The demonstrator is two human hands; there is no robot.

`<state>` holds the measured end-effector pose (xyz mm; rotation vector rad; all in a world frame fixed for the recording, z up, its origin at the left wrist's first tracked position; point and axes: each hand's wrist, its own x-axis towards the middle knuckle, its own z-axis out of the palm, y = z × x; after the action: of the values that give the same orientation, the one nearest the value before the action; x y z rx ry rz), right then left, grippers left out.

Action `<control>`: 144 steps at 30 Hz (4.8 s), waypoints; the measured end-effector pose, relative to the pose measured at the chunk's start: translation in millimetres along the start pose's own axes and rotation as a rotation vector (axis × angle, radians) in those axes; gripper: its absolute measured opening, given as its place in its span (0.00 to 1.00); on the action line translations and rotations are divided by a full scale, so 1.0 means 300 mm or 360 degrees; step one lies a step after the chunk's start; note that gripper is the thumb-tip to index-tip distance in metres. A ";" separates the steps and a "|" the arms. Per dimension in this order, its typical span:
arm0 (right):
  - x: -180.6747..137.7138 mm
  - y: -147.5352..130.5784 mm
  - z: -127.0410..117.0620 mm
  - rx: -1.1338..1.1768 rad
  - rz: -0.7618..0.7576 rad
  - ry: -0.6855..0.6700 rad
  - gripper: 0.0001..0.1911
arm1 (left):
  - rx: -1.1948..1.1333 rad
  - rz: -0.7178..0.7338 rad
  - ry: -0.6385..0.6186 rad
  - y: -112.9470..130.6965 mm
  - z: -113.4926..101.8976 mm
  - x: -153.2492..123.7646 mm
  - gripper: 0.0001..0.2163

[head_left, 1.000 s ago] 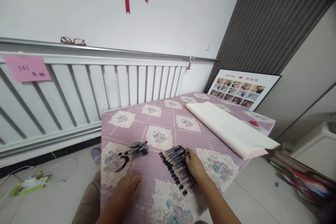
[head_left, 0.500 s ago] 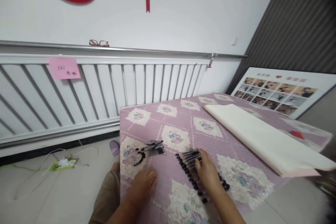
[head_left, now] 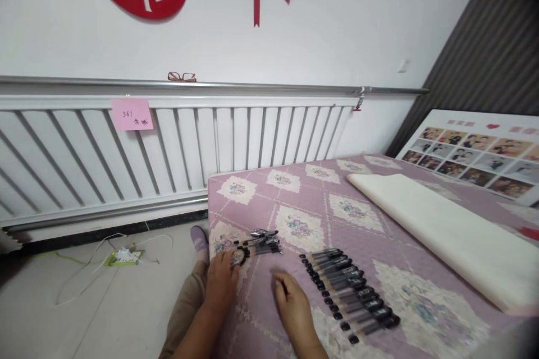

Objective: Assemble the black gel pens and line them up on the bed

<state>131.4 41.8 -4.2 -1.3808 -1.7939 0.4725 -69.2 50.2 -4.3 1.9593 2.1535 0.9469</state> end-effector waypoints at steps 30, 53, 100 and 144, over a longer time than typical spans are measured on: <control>0.291 0.088 0.012 -0.0674 0.0449 -0.0153 0.09 | -0.0219 0.0095 -0.0428 0.085 -0.001 -0.030 0.13; 0.036 0.023 -0.001 -0.0172 0.0118 0.0134 0.11 | -0.0599 0.0215 -0.0146 0.041 0.019 -0.039 0.08; -0.003 0.025 -0.026 0.0175 0.0256 0.0332 0.15 | -0.0104 0.0276 -0.0453 0.137 0.025 0.014 0.06; 0.010 0.010 -0.032 0.0197 0.0336 0.0109 0.13 | -0.0611 0.0482 -0.0391 0.087 0.026 -0.038 0.15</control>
<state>140.6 43.8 0.6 -1.4879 -1.5455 0.6290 -40.6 42.5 -1.8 2.0999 1.4479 1.0049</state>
